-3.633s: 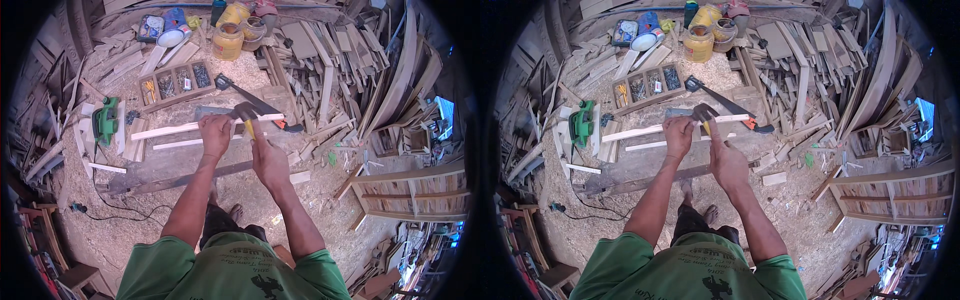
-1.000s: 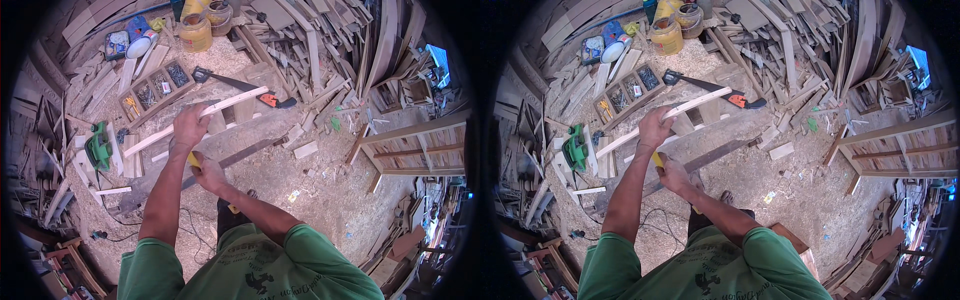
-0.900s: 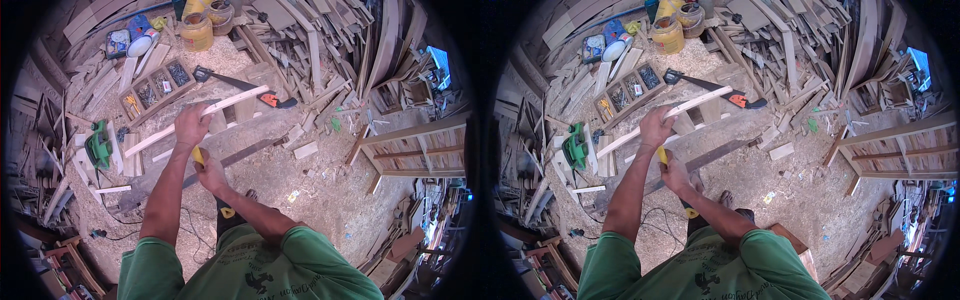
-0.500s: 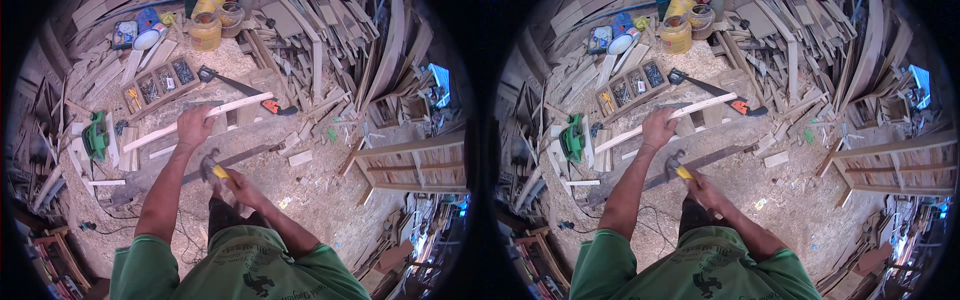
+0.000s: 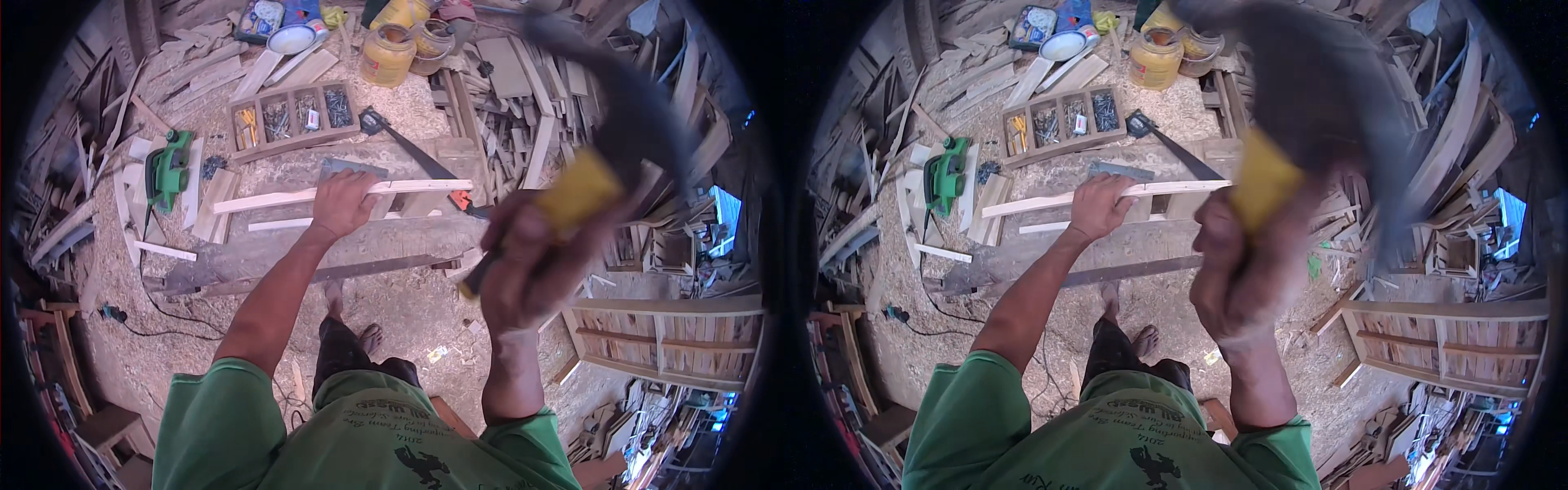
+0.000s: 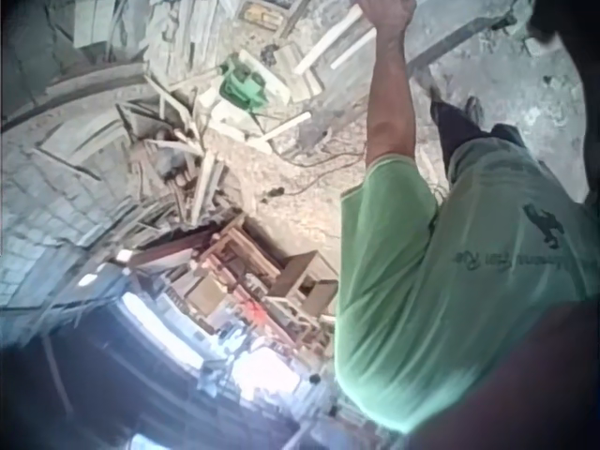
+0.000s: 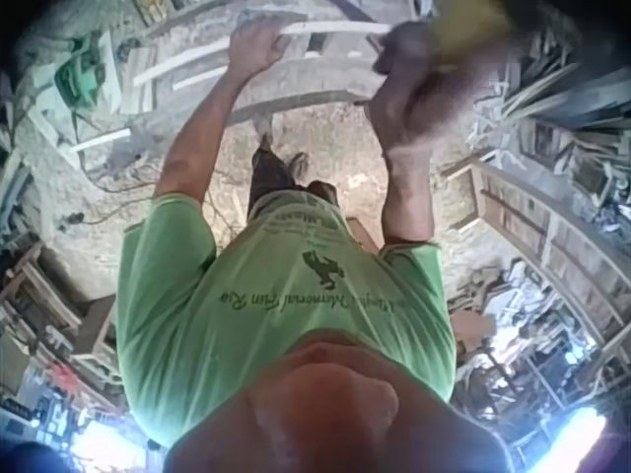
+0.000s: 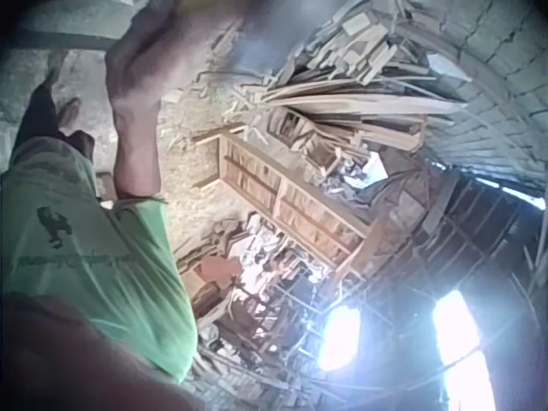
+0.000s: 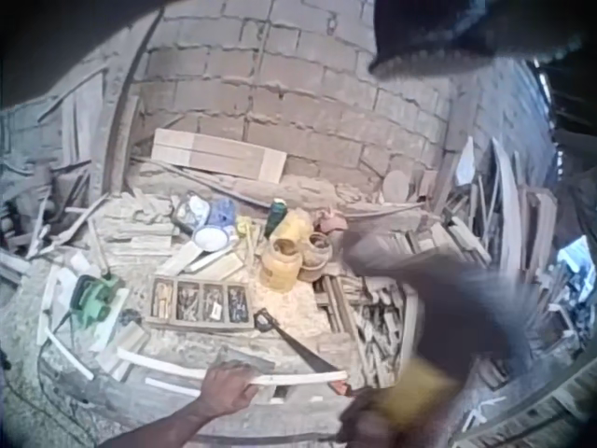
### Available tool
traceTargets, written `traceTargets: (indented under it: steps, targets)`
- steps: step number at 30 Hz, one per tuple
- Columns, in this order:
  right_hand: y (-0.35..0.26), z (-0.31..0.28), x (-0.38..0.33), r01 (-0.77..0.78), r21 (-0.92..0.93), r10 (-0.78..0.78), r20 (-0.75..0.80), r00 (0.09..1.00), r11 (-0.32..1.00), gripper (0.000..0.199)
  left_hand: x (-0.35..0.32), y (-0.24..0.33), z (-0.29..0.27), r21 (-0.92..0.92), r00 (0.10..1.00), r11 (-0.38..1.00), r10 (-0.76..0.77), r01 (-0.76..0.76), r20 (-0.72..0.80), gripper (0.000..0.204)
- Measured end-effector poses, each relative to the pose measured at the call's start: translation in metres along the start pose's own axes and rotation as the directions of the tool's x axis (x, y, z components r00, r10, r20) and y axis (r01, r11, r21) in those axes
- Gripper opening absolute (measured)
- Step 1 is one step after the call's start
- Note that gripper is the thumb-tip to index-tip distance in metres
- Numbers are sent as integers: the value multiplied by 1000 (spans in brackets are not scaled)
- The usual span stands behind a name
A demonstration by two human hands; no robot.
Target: The person assembles a wooden frame by nailing small wooden slats onto a larger wooden structure. They use a hammer to drive nails into the wood, securing the pieces together on a workbench.
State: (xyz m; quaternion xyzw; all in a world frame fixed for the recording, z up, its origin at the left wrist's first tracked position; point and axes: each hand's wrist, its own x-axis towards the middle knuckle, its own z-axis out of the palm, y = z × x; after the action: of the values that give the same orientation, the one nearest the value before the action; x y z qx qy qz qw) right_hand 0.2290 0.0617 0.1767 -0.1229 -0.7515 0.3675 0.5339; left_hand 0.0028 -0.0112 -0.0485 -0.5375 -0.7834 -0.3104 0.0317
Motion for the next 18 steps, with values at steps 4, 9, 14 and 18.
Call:
traceTargets:
  steps: [4, 9, 14, 18]
  targets:
    - [74, 1, -55, -79, -143, 87, 53, 995, 987, 39, 7, 8, -3, -20, 1000, 1000, -2, 3, 26, 30]
    - [102, 3, -82, -184, -563, 471, 419, 777, 805, 73, 3, 9, 1, -3, 999, 999, 45, -45, -17, 29]
    - [46, 6, -27, -51, -247, 91, 150, 985, 968, 66, -3, 2, -2, -4, 1000, 1000, 16, -16, -13, 29]
    - [89, -3, -62, -24, -130, 33, 69, 997, 991, 65, 3, 15, -2, -40, 1000, 999, 24, -24, -4, 28]
